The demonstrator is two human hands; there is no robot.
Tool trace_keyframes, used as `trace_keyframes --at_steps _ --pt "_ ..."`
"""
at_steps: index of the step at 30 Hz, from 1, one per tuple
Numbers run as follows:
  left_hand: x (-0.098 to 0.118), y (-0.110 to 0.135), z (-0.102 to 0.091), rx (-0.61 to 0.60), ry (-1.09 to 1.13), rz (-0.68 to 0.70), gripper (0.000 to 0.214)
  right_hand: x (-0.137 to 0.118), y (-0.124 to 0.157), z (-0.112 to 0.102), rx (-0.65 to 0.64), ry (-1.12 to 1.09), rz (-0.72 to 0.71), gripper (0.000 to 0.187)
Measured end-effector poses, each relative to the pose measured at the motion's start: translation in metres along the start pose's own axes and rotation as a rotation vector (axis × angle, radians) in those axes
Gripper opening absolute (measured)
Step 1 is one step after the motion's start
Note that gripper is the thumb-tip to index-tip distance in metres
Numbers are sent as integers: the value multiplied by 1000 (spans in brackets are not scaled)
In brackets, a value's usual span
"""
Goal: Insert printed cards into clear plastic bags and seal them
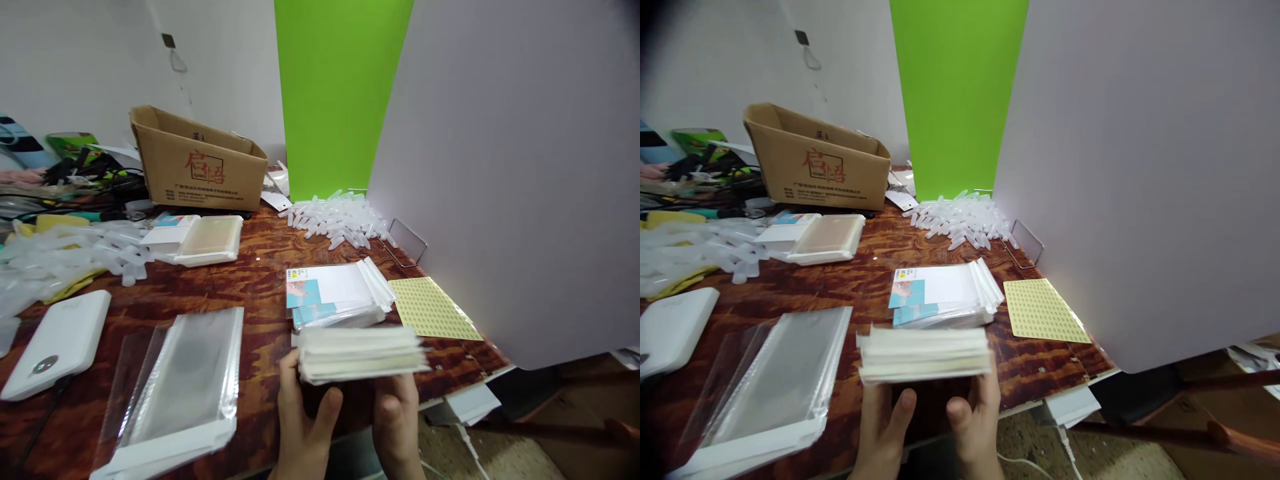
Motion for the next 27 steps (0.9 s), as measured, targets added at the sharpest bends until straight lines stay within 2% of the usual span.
trace_keyframes --at_steps 4,6,11,18,22,27 --pt "3 -9 -1 29 32 61 52 -13 -8 9 45 59 -51 50" --pt "9 -10 0 22 38 56 55 -17 -10 15 46 61 -40 51" --pt "23 -9 7 -36 43 -38 40 -9 -15 19 51 56 24 52" --pt "27 -5 7 55 0 -124 47 -5 -17 15 48 72 75 34" --pt "16 -3 -4 -13 -25 -128 59 0 -13 9 0 72 83 39" --pt "13 -11 -9 -91 -32 -119 38 8 -6 4 -68 69 85 64"
Point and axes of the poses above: each hand's wrist, its own y-axis away from the middle knuckle, its own z-axis out of the palm, x = y × z, the point moved 1 cm from there along -y, towards the middle knuckle, and after that the axes turned 11 degrees about -y, right-handed, at the moved point
